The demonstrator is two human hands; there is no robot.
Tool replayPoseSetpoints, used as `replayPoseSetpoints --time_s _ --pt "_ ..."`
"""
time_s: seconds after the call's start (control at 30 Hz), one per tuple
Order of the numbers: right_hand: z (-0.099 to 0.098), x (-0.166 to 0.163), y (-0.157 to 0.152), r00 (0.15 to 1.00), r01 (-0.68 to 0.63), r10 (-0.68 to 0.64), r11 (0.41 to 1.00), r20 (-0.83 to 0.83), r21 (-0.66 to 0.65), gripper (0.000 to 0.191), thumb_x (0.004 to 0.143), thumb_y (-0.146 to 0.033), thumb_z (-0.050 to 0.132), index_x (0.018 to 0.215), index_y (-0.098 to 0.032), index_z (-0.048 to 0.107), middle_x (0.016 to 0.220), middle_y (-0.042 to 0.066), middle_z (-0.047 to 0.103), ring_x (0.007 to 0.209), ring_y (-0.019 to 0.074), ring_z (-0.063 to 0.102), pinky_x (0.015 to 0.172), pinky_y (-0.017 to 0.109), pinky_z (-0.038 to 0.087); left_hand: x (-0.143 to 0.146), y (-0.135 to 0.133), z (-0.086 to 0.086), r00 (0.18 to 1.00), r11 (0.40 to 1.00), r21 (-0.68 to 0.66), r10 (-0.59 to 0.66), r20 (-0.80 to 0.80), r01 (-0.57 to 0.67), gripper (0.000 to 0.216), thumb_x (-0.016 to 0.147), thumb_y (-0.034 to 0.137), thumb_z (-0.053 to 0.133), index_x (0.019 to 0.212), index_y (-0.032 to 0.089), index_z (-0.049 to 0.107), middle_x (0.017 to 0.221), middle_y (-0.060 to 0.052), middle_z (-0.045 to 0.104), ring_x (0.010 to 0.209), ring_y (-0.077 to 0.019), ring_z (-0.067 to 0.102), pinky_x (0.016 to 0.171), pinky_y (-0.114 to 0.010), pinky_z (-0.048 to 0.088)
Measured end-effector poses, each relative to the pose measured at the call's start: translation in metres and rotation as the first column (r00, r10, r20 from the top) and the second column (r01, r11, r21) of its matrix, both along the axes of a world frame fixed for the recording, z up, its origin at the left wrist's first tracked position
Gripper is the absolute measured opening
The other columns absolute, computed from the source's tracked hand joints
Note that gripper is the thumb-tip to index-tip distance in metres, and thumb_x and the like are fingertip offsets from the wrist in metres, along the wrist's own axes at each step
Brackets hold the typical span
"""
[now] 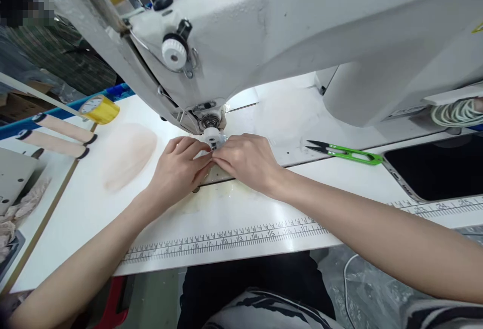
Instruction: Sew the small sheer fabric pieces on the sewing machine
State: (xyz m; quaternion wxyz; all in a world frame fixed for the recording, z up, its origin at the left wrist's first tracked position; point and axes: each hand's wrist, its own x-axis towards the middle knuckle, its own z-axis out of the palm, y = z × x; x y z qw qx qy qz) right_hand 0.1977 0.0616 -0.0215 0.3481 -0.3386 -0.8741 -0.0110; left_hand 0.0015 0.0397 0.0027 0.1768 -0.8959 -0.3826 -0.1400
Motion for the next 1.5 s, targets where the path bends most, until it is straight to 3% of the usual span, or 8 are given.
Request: replayPoseSetpoints --time_s 0.17,0.4,1.3,1.5 --pt "-0.002 0.002 -0.006 0.991 -0.047 0.012 0.964 0.133 0.26 0.021 0.09 -0.011 0.057 0.078 -0.019 0.072 0.091 -0.003 0.075 0.091 0.0161 0.065 0.079 0.03 0.048 0.002 -0.02 -0.012 0.999 0.997 0.068 0.04 -0.003 -0.04 0.025 0.091 0.022 0.057 0.113 0.013 0.066 0.106 -0.008 0.071 0.1 -0.0248 0.058 0.092 -0.04 0.045" --pt "0.002 0.007 -0.017 0.958 -0.104 0.027 0.961 0.284 0.257 0.02 0.092 -0.011 0.054 0.095 -0.013 0.073 0.102 0.005 0.075 0.103 0.0194 0.065 0.105 0.039 0.041 -0.002 -0.031 -0.013 0.999 1.0 -0.005 0.023 0.024 -0.023 0.032 0.093 0.018 0.055 0.123 0.014 0.061 0.125 -0.006 0.066 0.119 -0.0243 0.057 0.103 -0.043 0.039" --pt "0.001 0.004 -0.014 0.967 -0.071 0.013 0.973 0.254 0.221 0.023 0.096 -0.019 0.05 0.1 -0.011 0.072 0.106 0.007 0.074 0.099 0.0173 0.066 0.108 0.038 0.037 -0.001 -0.026 -0.015 0.996 0.998 -0.033 0.048 0.071 -0.046 0.031 0.095 0.016 0.05 0.124 0.015 0.059 0.122 -0.008 0.068 0.116 -0.0199 0.062 0.106 -0.045 0.032" --pt "0.002 0.003 -0.01 0.966 -0.062 0.007 0.977 0.259 0.203 0.023 0.095 -0.02 0.051 0.098 -0.012 0.073 0.103 0.007 0.074 0.095 0.0179 0.067 0.102 0.037 0.042 -0.002 -0.021 -0.017 0.993 0.998 -0.029 0.066 0.097 -0.063 0.03 0.096 0.017 0.049 0.124 0.015 0.06 0.121 -0.009 0.068 0.114 -0.0203 0.064 0.108 -0.046 0.03"
